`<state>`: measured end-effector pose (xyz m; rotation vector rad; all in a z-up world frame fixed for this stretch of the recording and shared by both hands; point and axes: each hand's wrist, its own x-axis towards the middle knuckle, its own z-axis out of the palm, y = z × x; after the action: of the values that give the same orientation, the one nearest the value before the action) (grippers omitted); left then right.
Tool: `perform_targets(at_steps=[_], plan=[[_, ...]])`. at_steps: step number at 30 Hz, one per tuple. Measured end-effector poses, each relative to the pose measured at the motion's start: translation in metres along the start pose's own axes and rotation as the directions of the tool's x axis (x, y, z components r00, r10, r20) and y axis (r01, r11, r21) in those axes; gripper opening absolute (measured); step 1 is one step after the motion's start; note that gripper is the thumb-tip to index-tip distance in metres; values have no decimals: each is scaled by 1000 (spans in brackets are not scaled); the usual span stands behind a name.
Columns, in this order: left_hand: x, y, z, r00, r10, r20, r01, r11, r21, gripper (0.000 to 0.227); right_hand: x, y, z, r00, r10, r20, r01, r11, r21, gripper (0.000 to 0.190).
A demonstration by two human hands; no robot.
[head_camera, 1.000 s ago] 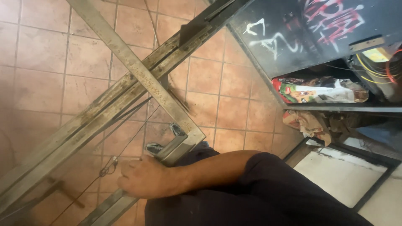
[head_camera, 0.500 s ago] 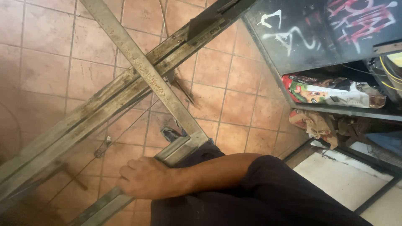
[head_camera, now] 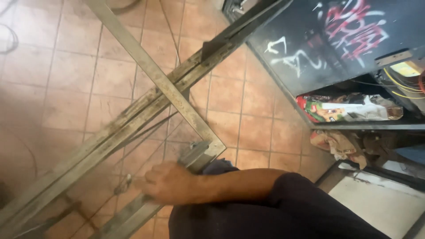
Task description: Measuring, marking, and grinding metal beams to assemble a frame
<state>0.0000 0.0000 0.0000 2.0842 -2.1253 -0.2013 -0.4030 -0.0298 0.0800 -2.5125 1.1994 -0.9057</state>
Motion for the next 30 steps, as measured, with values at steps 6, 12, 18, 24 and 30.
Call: perform_targets(at_steps=[6, 12, 18, 24, 30], plan=[[54, 93, -47, 994, -4, -107, -2, 998, -59, 34, 18, 46, -50, 991, 17, -134, -44, 978, -206, 27], [111, 168, -45, 923, -292, 250, 185, 908, 377, 73, 3, 100, -64, 977, -8, -212, -70, 931, -358, 29], [133, 169, -11, 961, -56, 271, -86, 870, 486, 37, -27, 135, -102, 973, 122, -195, -170, 953, -249, 39], [126, 195, 11, 964, -214, 160, 169, 952, 254, 62, -89, 239, -162, 930, 178, -321, -209, 976, -66, 24], [137, 199, 49, 927, -334, 169, 224, 857, 464, 54, -89, 338, -227, 920, 269, -284, -278, 961, 11, 9]])
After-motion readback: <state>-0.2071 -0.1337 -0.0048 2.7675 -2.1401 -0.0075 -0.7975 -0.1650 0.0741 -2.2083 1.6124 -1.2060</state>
